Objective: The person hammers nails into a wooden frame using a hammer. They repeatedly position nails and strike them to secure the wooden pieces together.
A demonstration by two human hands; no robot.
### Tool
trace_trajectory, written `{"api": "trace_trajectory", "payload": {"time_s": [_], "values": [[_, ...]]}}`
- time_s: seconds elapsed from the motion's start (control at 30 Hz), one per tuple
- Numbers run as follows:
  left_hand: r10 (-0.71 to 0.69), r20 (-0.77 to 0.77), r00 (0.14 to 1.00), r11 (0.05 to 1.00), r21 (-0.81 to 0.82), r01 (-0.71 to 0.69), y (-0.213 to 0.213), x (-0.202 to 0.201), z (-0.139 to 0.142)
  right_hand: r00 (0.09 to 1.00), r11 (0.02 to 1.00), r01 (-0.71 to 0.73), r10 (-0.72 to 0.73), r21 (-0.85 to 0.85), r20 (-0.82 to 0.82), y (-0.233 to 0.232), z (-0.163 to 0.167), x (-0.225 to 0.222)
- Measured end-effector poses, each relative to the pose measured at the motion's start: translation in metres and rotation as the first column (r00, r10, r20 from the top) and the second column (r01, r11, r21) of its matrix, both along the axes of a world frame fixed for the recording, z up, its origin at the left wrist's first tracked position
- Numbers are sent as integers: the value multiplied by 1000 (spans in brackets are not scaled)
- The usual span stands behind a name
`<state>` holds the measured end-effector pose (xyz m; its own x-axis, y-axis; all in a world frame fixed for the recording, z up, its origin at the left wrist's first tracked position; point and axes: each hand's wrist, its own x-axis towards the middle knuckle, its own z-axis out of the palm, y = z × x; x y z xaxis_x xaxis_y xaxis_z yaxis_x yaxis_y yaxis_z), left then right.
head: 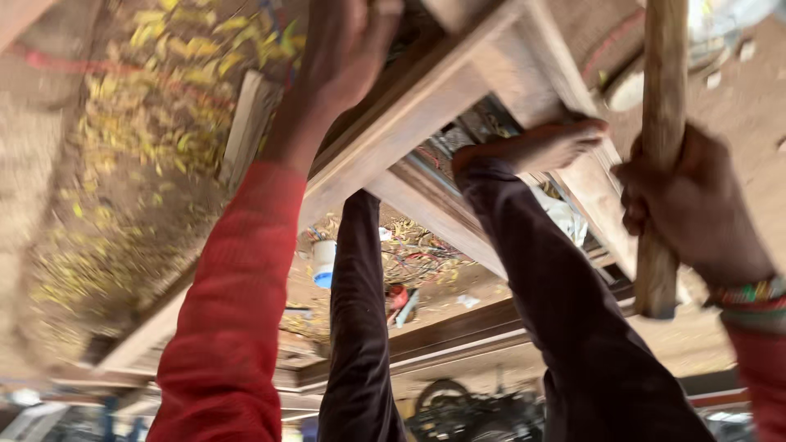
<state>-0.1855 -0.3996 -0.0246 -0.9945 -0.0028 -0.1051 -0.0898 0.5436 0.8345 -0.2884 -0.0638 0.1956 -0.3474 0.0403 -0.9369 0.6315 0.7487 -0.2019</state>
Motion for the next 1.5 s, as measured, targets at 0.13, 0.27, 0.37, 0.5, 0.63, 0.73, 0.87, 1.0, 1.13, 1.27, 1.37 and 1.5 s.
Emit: {"api": "trace_trajectory", "payload": {"time_s": [0.13,0.27,0.37,0.5,0.63,0.73,0.87,1.0,1.13,1.27,1.37,1.5], "values": [[292,314,903,898,235,-372,-55,130,-18,986,989,143,-140,-25,89,-57,12,31],[469,560,684,584,385,-715,-52,258,-19,974,994,-110,109,-9,200,-100,12,38],[515,709,482,310,370,-876,-29,310,2,959,985,-111,141,-131,247,-124,9,58],[451,777,440,122,435,-892,3,320,50,934,953,-169,236,-251,268,-158,8,89],[403,754,518,-49,583,-811,34,297,90,936,896,-74,215,-439,279,-186,6,130],[322,803,502,70,508,-858,53,290,116,947,925,-151,236,-349,217,-200,-5,172],[331,804,494,-238,578,-781,70,294,138,882,826,-435,471,-359,17,-213,-15,213],[315,861,400,-435,505,-746,77,299,147,830,811,-535,558,-237,33,-229,-16,229],[309,884,352,-495,465,-734,74,303,148,824,779,-557,562,-287,-73,-236,-10,232],[282,850,445,-462,527,-713,65,305,151,859,802,-509,498,-313,-122,-234,-7,236],[260,833,489,-440,553,-707,58,306,155,936,872,-343,350,-349,-44,-232,-9,239],[279,817,505,-299,574,-763,54,307,159,923,874,-364,384,-323,-2,-230,-14,241]]}}
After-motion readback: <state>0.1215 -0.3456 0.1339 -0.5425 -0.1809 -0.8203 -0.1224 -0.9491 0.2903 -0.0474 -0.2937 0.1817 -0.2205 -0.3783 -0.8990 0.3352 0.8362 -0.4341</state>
